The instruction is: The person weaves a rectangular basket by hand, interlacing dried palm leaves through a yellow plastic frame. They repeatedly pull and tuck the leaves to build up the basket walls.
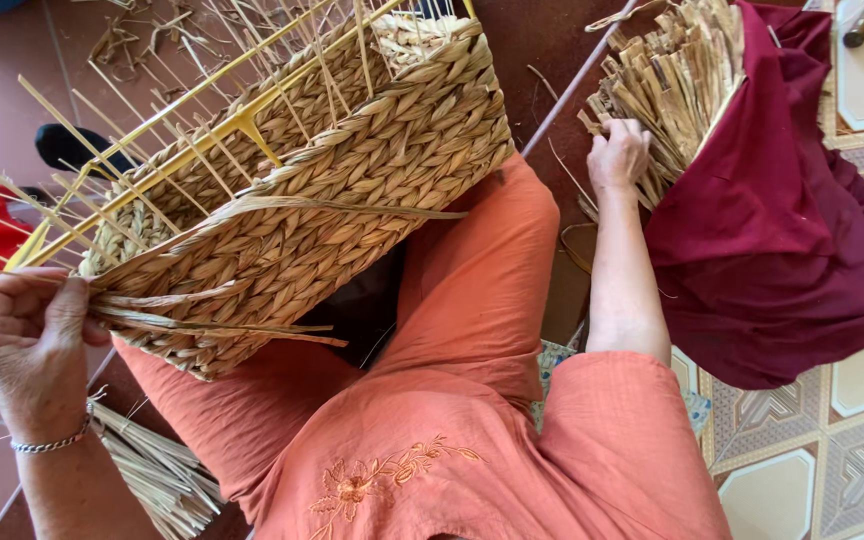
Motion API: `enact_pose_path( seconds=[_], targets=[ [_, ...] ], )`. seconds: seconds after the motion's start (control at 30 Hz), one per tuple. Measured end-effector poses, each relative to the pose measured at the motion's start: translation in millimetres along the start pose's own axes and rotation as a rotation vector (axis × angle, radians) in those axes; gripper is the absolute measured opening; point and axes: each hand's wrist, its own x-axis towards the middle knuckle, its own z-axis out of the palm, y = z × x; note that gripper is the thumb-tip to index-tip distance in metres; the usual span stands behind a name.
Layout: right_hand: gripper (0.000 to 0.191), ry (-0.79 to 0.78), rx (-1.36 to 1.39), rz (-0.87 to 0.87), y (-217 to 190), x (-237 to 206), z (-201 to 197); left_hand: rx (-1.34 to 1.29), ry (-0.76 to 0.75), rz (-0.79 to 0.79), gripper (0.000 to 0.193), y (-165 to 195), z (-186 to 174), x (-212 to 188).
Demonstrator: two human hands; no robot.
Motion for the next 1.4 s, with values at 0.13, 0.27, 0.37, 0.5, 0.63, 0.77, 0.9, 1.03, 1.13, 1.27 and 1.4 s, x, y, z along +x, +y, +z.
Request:
enact_pose_path(
  seconds=[0.13,0.27,0.37,0.5,0.63,0.77,0.9,1.03,1.13,1.27,1.4],
  targets=[
    [0.013,-0.009,-0.115,0.034,0.7,-6.9,10.9,0.027,-0.017,0.042,0.011,-4.5,-0.1,0.2],
    [0.010,0.075,-0.155,0.040,0.5,-5.8,12.9,0.012,0.027,0.007,0.012,-16.2,-2.7,1.4],
    [0.010,-0.050,0.074,0.036,1.6,2.7,8.0,-0.014,-0.021,0.044,0.011,-24.6,-4.7,3.4],
    [0.009,-0.457,1.290,0.373,-23.6,20.3,-16.1,-0.028,-0.023,0.032,0.012,-28.9,0.6,8.3],
    [0.013,-0.582,1.542,0.181,-93.7,30.5,-60.3,-0.012,-0.012,0.122,0.012,-21.4,9.5,18.3],
    [0.010,-0.710,1.530,-0.049,-192.5,19.6,-91.8,0.296,0.276,0.350,0.038,-3.6,23.3,17.5],
    [0.008,-1.002,1.402,-0.134,-286.3,-12.4,-95.7,0.212,0.259,0.614,0.028,11.4,60.8,4.5],
    [0.008,-1.190,1.371,-0.251,-355.0,-43.3,-85.1,-0.071,-0.062,0.348,0.039,7.3,96.3,6.1],
    [0.009,-1.163,1.307,-0.319,-381.8,-57.4,-84.2,-0.121,-0.019,0.393,0.021,-7.7,90.7,15.8],
    [0.007,-0.986,1.265,-0.473,-398.3,-62.9,-90.5,-0.175,0.025,0.270,0.017,-21.5,68.4,14.1],
    [0.012,-0.978,0.979,-0.586,-406.9,-63.1,-97.8,-0.121,0.117,0.422,0.024,-19.6,56.5,8.8]
  ],
)
